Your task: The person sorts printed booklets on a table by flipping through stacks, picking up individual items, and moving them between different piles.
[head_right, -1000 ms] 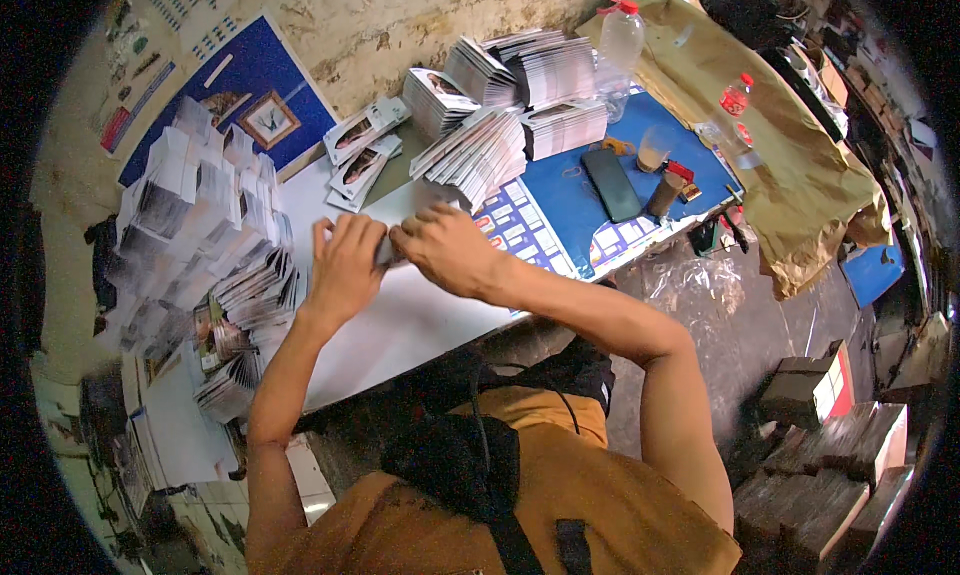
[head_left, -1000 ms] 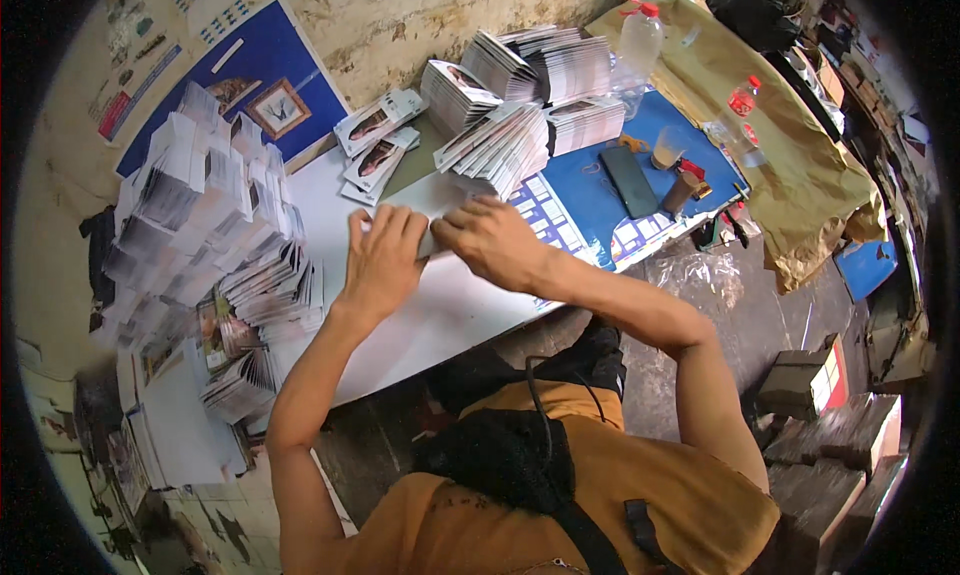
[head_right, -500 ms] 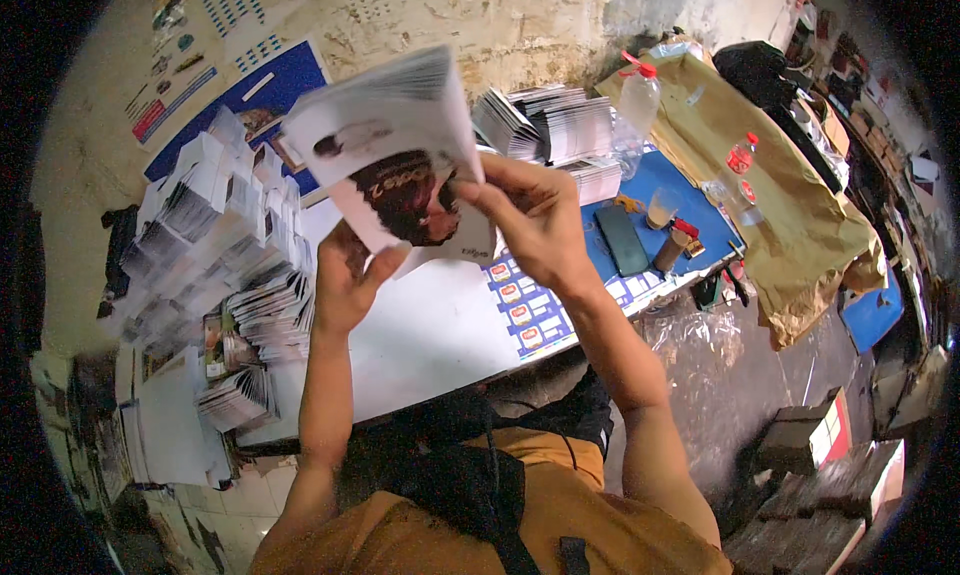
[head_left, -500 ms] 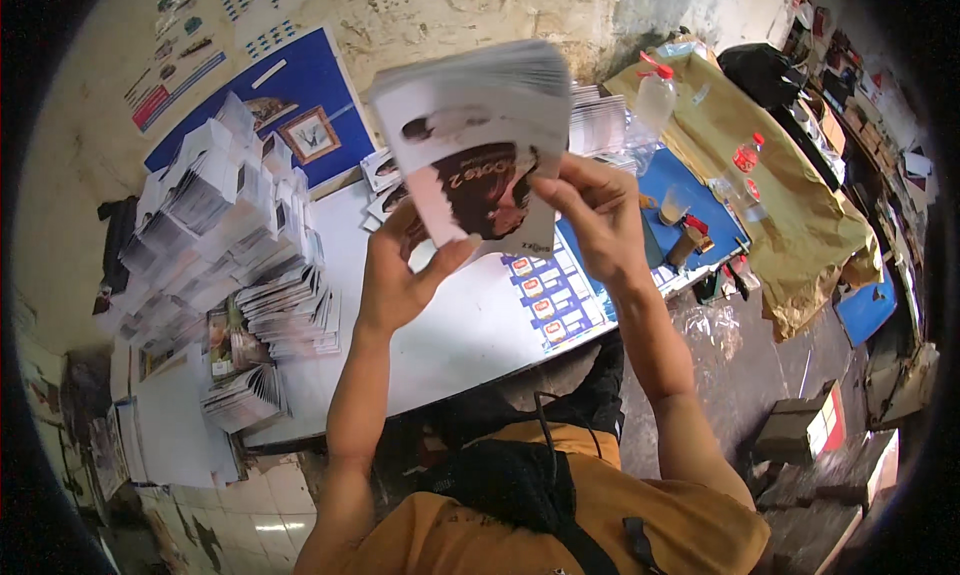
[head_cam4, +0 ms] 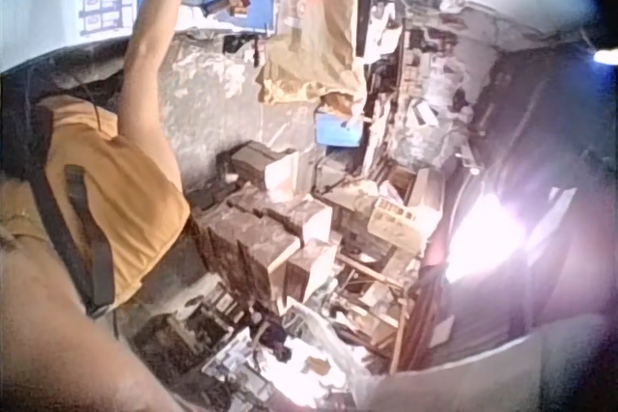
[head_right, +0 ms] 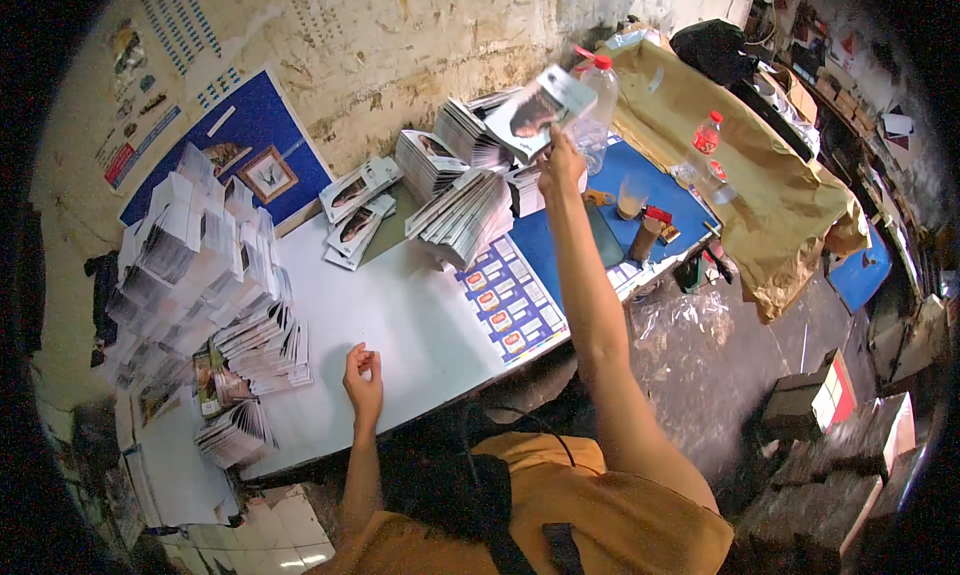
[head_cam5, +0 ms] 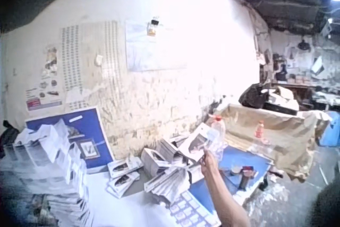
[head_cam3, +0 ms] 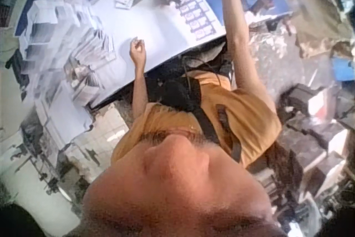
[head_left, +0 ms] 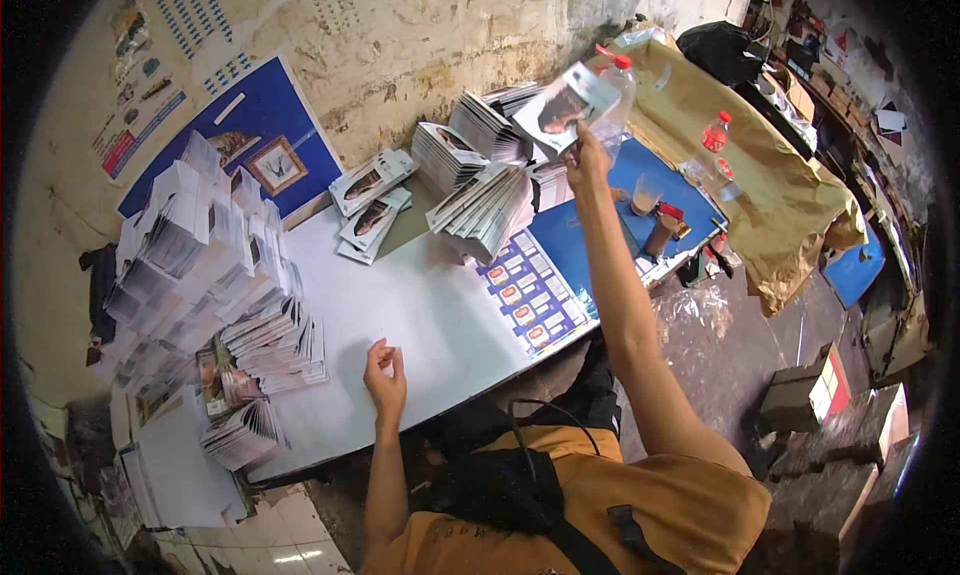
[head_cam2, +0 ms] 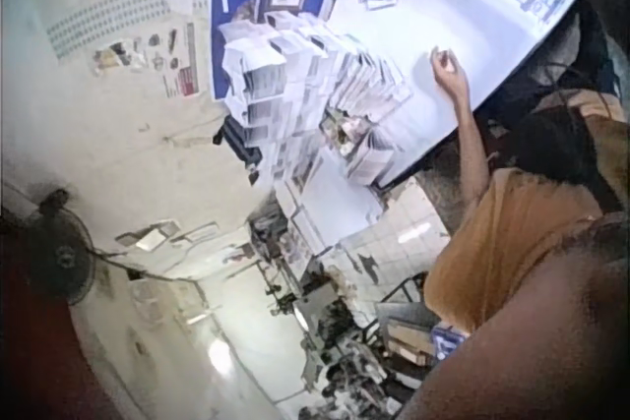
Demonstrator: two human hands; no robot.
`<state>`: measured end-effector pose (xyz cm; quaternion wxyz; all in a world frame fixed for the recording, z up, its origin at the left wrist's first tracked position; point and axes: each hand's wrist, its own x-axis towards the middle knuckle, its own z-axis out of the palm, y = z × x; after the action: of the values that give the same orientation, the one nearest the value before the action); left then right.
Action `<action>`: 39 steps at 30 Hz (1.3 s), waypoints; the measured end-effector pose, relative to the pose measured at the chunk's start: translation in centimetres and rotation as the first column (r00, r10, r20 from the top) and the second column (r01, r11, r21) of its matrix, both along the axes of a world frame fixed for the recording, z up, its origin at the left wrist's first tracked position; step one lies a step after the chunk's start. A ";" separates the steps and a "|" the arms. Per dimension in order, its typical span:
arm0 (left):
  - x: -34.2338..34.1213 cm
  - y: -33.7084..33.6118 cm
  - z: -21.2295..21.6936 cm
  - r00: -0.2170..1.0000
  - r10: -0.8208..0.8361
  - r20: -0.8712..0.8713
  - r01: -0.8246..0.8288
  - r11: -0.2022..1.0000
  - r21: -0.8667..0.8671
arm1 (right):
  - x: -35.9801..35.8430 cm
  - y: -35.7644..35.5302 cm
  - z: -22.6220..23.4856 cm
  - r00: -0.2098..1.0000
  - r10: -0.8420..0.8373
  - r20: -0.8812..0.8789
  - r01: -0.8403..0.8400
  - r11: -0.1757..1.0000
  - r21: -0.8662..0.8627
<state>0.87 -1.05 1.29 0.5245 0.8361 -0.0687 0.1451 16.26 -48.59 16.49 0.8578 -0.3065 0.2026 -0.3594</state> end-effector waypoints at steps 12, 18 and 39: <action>0.2 -0.9 0.0 0.998 -0.004 0.056 0.000 0.997 0.075 | 3.3 -1.2 -11.0 0.822 -0.329 -0.465 0.381 0.924 0.020; 0.0 -0.2 -0.4 0.997 0.003 0.082 -0.011 0.995 0.096 | 2.6 -0.1 -9.0 0.530 -0.393 -0.751 0.215 0.919 -0.330; 0.0 -0.9 -0.1 0.996 0.025 0.083 -0.034 0.994 0.105 | 1.7 1.3 -12.6 0.936 -0.098 -0.337 0.006 0.965 -0.263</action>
<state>0.90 -1.92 1.15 0.4736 0.8572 -0.0856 0.1831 18.00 -47.34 3.87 0.7514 -0.4687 0.3102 -0.3456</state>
